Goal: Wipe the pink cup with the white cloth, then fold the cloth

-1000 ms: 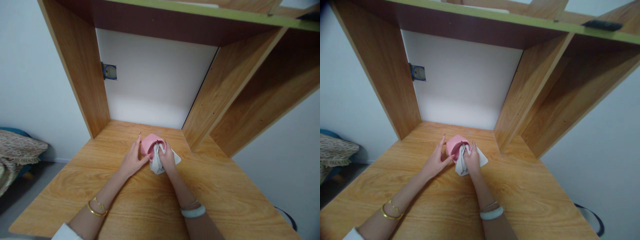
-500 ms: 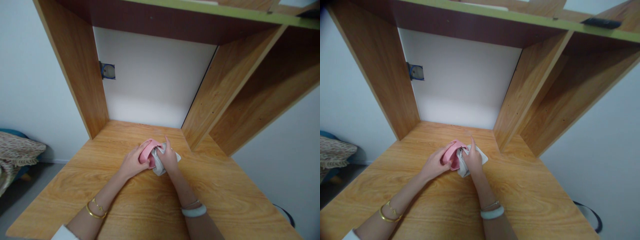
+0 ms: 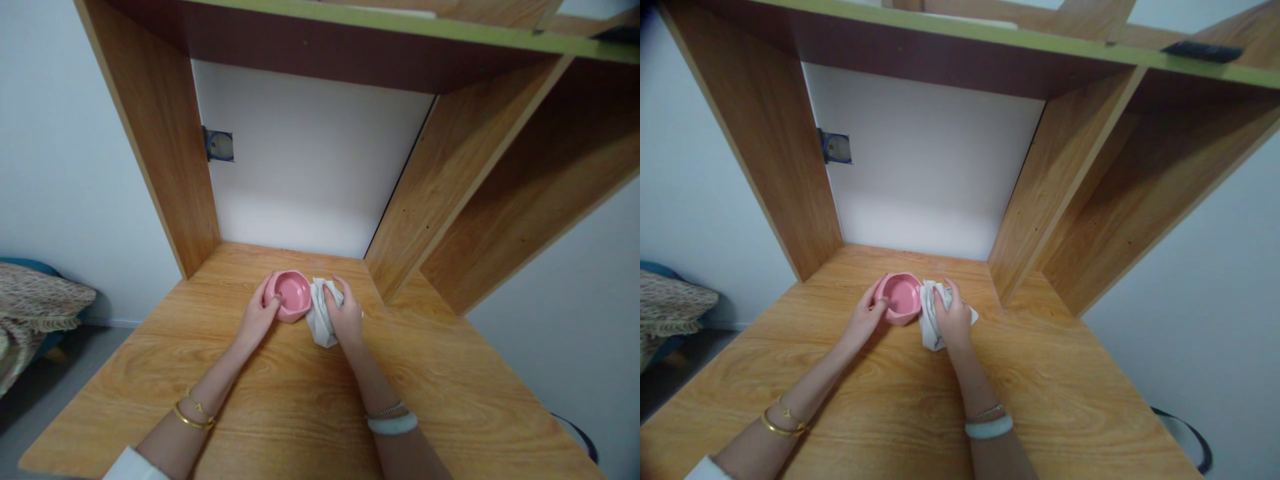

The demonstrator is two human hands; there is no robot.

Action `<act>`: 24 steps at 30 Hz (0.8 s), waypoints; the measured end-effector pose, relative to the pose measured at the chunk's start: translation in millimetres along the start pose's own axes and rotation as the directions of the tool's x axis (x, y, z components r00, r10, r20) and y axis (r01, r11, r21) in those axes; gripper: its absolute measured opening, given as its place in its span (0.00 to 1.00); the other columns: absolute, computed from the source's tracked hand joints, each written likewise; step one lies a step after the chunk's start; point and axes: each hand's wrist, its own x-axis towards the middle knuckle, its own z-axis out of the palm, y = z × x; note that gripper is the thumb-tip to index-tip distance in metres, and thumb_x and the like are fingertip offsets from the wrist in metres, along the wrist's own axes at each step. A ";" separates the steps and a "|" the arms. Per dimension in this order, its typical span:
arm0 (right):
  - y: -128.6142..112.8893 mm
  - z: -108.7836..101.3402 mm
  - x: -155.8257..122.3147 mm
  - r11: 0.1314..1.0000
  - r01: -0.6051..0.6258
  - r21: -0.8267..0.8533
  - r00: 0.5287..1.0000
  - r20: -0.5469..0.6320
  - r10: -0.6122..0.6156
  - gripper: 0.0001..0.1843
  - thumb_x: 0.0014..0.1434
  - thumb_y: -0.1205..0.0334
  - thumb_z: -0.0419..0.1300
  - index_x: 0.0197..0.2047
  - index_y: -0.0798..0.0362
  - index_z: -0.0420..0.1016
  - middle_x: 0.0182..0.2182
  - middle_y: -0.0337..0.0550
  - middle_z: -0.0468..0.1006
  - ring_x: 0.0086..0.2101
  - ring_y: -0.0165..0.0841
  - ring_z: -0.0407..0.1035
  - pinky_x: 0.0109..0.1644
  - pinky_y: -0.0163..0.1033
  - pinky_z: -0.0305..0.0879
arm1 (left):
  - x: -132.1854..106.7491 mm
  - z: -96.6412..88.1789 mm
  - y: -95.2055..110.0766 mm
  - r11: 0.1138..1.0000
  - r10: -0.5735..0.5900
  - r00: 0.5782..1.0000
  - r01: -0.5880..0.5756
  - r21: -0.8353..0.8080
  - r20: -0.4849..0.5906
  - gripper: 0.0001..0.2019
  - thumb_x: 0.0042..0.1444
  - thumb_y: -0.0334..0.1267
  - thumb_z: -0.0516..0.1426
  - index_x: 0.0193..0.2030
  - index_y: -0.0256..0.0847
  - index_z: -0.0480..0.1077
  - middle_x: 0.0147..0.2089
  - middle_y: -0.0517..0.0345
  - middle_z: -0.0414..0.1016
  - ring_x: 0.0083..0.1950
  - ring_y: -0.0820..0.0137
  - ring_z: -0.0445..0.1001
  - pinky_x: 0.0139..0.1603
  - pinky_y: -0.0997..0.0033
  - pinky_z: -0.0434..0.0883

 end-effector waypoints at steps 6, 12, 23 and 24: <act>8.9 2.0 6.5 0.988 -0.048 -0.146 0.980 0.186 0.075 0.16 0.56 0.51 0.49 0.37 0.51 0.72 0.32 0.43 0.77 0.36 0.36 0.70 0.38 0.36 0.60 | 10.2 -4.8 -2.8 0.882 -0.249 0.967 0.204 -0.425 -0.053 0.26 0.50 0.45 0.51 0.55 0.41 0.53 0.23 0.67 0.66 0.10 0.81 0.56 0.08 0.81 0.56; 8.0 3.8 2.6 0.979 -0.097 -0.178 0.938 0.311 0.150 0.12 0.55 0.60 0.52 0.36 0.56 0.73 0.35 0.48 0.77 0.38 0.37 0.70 0.40 0.37 0.60 | 7.9 -4.2 8.4 0.764 -0.283 0.959 0.211 -0.609 -0.023 0.21 0.47 0.45 0.52 0.48 0.43 0.55 0.20 0.72 0.60 0.11 0.81 0.57 0.09 0.84 0.55; -46.1 0.2 -16.9 0.988 0.030 0.151 0.979 0.196 -0.059 0.19 0.58 0.57 0.45 0.48 0.54 0.68 0.38 0.47 0.74 0.41 0.35 0.67 0.45 0.40 0.61 | -0.8 -4.8 23.7 0.855 -0.071 0.997 0.058 -0.515 -0.005 0.24 0.49 0.46 0.51 0.53 0.44 0.54 0.19 0.71 0.62 0.09 0.81 0.56 0.09 0.83 0.53; -49.0 -3.7 -13.2 0.979 0.008 0.204 0.981 0.189 -0.048 0.20 0.60 0.58 0.43 0.50 0.54 0.66 0.36 0.46 0.75 0.39 0.34 0.68 0.42 0.39 0.63 | -2.4 -3.2 22.3 0.876 -0.065 0.998 0.063 -0.479 0.013 0.26 0.49 0.46 0.52 0.55 0.43 0.52 0.18 0.72 0.61 0.09 0.80 0.57 0.10 0.82 0.54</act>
